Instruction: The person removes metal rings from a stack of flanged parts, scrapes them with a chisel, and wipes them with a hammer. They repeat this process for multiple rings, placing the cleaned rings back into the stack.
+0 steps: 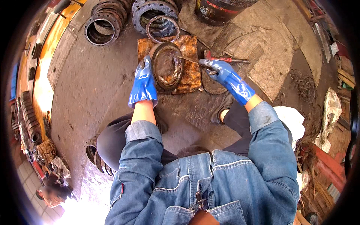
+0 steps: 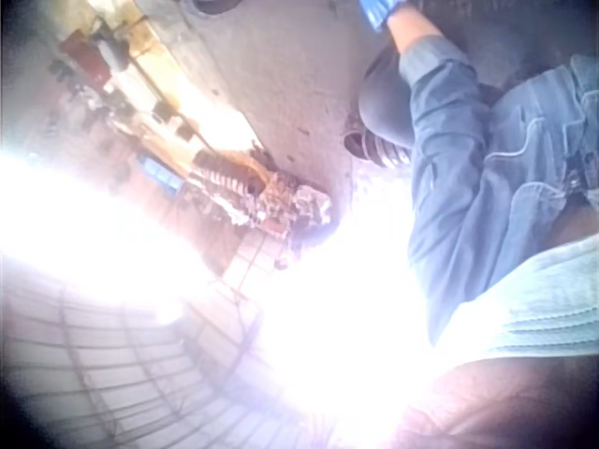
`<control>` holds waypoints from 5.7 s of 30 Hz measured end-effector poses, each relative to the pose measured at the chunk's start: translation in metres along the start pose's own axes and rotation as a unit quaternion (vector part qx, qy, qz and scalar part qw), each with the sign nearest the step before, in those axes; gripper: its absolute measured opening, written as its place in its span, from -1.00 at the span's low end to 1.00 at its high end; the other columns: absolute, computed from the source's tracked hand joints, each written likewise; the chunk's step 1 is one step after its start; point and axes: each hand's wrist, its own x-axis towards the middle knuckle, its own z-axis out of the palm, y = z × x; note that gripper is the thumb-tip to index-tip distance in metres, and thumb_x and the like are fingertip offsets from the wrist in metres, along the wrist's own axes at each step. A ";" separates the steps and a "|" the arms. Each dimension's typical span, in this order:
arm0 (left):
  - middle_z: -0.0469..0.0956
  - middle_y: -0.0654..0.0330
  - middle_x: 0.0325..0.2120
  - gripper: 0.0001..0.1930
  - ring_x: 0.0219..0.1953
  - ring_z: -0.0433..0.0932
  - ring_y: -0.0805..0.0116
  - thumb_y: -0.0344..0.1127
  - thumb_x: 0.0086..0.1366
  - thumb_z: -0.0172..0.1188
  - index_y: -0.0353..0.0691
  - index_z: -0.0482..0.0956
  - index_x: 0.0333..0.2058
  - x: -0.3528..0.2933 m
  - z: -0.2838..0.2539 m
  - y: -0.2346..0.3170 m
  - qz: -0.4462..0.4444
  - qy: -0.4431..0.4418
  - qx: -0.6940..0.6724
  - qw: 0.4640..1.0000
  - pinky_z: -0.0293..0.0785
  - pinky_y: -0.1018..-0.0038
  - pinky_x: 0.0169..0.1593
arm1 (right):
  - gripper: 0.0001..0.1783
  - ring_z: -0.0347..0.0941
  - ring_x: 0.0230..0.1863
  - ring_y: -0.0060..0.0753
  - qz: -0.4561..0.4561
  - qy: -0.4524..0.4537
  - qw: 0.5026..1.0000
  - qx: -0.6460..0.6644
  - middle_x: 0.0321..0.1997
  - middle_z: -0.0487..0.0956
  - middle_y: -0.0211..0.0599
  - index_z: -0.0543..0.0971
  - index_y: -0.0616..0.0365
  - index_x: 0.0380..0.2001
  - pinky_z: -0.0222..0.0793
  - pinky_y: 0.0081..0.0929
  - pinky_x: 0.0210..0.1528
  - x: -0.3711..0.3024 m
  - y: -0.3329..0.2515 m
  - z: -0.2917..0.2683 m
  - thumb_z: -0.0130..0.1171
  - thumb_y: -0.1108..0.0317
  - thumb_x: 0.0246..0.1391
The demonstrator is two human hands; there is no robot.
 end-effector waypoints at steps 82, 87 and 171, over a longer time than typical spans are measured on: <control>0.57 -0.03 0.01 -0.45 0.02 0.53 0.19 0.03 0.45 -0.08 -0.42 0.52 0.03 0.032 0.001 -0.040 0.121 0.020 0.043 0.991 0.42 0.32 0.07 | -0.81 0.11 -0.80 -0.69 0.289 -0.045 0.396 0.870 -0.80 0.26 -0.60 0.50 -0.07 -0.17 0.06 -0.63 -0.70 -0.054 -0.020 0.048 -0.02 0.15 0.28; 0.56 0.00 0.00 -0.44 0.01 0.52 0.20 0.05 0.45 -0.08 -0.40 0.50 0.06 0.026 0.005 -0.037 0.110 0.003 -0.024 0.994 0.41 0.33 0.07 | -0.60 0.35 -0.67 -0.57 0.041 0.297 0.754 0.584 -0.52 0.50 -0.36 0.52 0.10 -0.04 0.35 -0.49 -0.62 0.008 -0.093 -0.089 0.11 0.08 0.16; 0.50 -0.11 0.07 -0.23 0.07 0.49 0.02 0.24 0.38 -0.06 -0.41 0.33 0.22 -0.041 -0.001 0.036 0.011 0.045 0.019 0.999 0.38 0.28 0.10 | -0.62 0.60 -0.26 -0.22 0.114 0.134 0.891 -0.419 -0.20 0.64 -0.18 0.51 -0.06 0.07 0.52 -0.29 -0.23 0.038 -0.151 -0.143 0.12 0.21 0.18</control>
